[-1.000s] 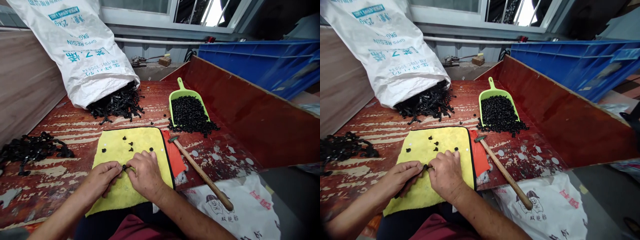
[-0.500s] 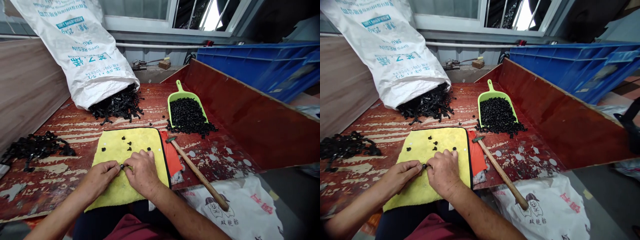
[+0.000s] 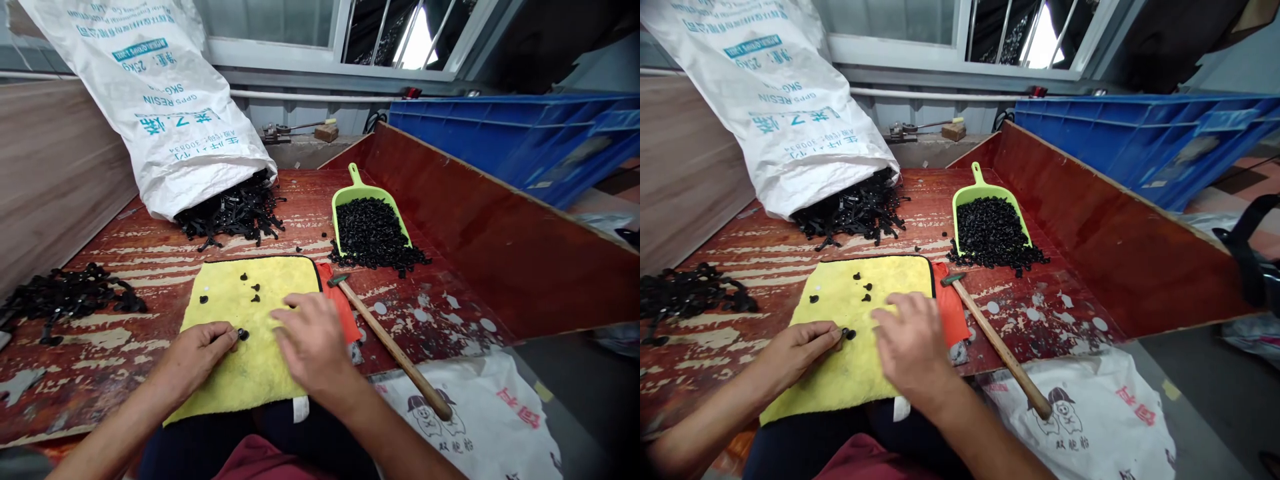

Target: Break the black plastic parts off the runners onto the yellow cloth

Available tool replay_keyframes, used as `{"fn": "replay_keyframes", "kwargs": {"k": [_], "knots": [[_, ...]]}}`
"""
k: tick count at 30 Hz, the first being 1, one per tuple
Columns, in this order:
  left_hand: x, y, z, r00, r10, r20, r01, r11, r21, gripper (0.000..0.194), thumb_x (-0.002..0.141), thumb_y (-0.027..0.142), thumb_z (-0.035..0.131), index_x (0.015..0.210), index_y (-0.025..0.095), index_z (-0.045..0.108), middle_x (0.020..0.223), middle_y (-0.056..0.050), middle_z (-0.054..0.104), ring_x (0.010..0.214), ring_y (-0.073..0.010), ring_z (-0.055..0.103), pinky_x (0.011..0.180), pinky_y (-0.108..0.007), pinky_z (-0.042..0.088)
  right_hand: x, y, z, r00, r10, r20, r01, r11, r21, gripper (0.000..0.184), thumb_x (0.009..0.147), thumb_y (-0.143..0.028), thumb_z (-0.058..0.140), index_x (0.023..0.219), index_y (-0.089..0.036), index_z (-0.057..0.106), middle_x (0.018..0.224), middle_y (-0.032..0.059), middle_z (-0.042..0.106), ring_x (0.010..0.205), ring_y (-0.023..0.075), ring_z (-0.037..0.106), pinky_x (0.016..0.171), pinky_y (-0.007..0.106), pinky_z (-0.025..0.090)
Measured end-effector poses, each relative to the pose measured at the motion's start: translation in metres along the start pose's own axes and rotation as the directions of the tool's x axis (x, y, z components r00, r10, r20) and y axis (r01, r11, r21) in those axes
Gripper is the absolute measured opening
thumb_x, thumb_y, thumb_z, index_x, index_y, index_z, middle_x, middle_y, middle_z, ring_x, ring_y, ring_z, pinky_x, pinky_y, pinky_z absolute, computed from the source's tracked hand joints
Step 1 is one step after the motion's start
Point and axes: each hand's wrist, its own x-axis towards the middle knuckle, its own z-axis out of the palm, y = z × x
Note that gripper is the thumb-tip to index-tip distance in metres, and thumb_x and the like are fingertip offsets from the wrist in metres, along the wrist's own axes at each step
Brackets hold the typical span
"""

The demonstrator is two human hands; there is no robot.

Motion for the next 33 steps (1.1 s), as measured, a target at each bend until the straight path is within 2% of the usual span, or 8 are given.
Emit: {"fn": "replay_keyframes", "kwargs": {"k": [3,7,12,15,19,22,29,33], "knots": [[-0.004,0.009,0.001,0.999,0.015,-0.050,-0.007,0.990,0.143,0.034,0.083,0.046,0.045,0.064,0.020,0.058,0.052,0.006,0.036,0.053,-0.0144,0.039,0.054,-0.026,0.026,-0.023,0.044,-0.046,0.983,0.172,-0.059,-0.181,0.931,-0.318,0.017,0.093,-0.027,0.056,0.106,-0.019,0.066,0.108,0.0104,0.063,0.102,0.0271,0.052,0.088,0.041,0.039],[-0.006,0.016,0.001,0.995,0.054,-0.081,-0.035,0.976,0.216,0.024,0.081,0.035,0.043,0.062,0.022,0.049,0.056,0.004,0.042,0.060,-0.0171,0.047,0.059,-0.027,0.028,-0.051,0.090,-0.078,0.909,0.407,0.090,-0.262,0.725,-0.638,0.023,0.090,-0.041,0.061,0.095,-0.019,0.064,0.091,0.0105,0.061,0.087,0.0297,0.054,0.072,0.039,0.040],[-0.006,0.014,0.001,0.991,0.064,-0.121,-0.045,0.986,0.158,0.018,0.079,0.034,0.045,0.064,0.023,0.044,0.059,0.005,0.041,0.061,-0.0163,0.044,0.059,-0.027,0.028,-0.058,0.101,-0.070,0.818,0.527,0.233,-0.365,0.787,-0.497,0.011,0.089,-0.028,0.054,0.079,-0.023,0.053,0.082,0.0040,0.062,0.074,0.0218,0.059,0.064,0.030,0.037],[-0.007,0.014,0.001,0.991,0.064,-0.115,-0.048,0.989,0.141,0.019,0.079,0.035,0.045,0.065,0.023,0.044,0.061,0.005,0.040,0.063,-0.0161,0.042,0.059,-0.026,0.028,-0.056,0.092,-0.071,0.762,0.582,0.284,-0.497,0.807,-0.318,0.015,0.090,-0.026,0.045,0.098,-0.023,0.057,0.073,0.0013,0.065,0.064,0.0206,0.061,0.060,0.028,0.039],[-0.007,0.014,0.001,0.992,0.067,-0.107,-0.057,0.994,0.094,0.022,0.080,0.038,0.046,0.066,0.022,0.045,0.060,0.006,0.038,0.061,-0.0151,0.039,0.058,-0.026,0.027,-0.057,0.058,-0.078,0.821,0.451,0.350,-0.470,0.882,-0.033,0.049,0.096,-0.031,0.040,0.145,-0.026,0.042,0.107,0.0069,0.075,0.089,0.0229,0.072,0.071,0.028,0.052],[-0.005,0.012,0.000,0.991,0.078,-0.105,-0.068,0.993,0.092,0.023,0.081,0.040,0.046,0.065,0.022,0.046,0.059,0.006,0.038,0.060,-0.0152,0.039,0.057,-0.026,0.027,-0.054,0.024,-0.070,0.862,0.236,0.448,-0.321,0.939,0.124,0.052,0.098,-0.025,0.039,0.149,-0.032,0.040,0.137,0.0052,0.063,0.116,0.0216,0.066,0.090,0.030,0.053],[-0.001,0.005,-0.003,0.994,0.088,-0.060,-0.083,0.994,0.070,0.025,0.082,0.040,0.047,0.064,0.022,0.049,0.057,0.004,0.046,0.058,-0.0163,0.043,0.055,-0.026,0.026,-0.039,-0.008,-0.036,0.917,0.111,0.384,-0.181,0.972,0.151,0.059,0.097,-0.019,0.043,0.153,-0.034,0.033,0.124,0.0057,0.070,0.103,0.0221,0.070,0.088,0.034,0.057],[-0.001,0.006,-0.003,0.995,0.086,-0.054,-0.083,0.995,0.056,0.025,0.082,0.039,0.046,0.063,0.023,0.047,0.056,0.004,0.047,0.057,-0.0162,0.043,0.055,-0.026,0.026,-0.035,-0.006,-0.028,0.891,0.133,0.434,-0.184,0.980,0.077,0.061,0.095,-0.016,0.047,0.152,-0.036,0.036,0.125,0.0039,0.070,0.105,0.0230,0.070,0.087,0.036,0.057]]}}
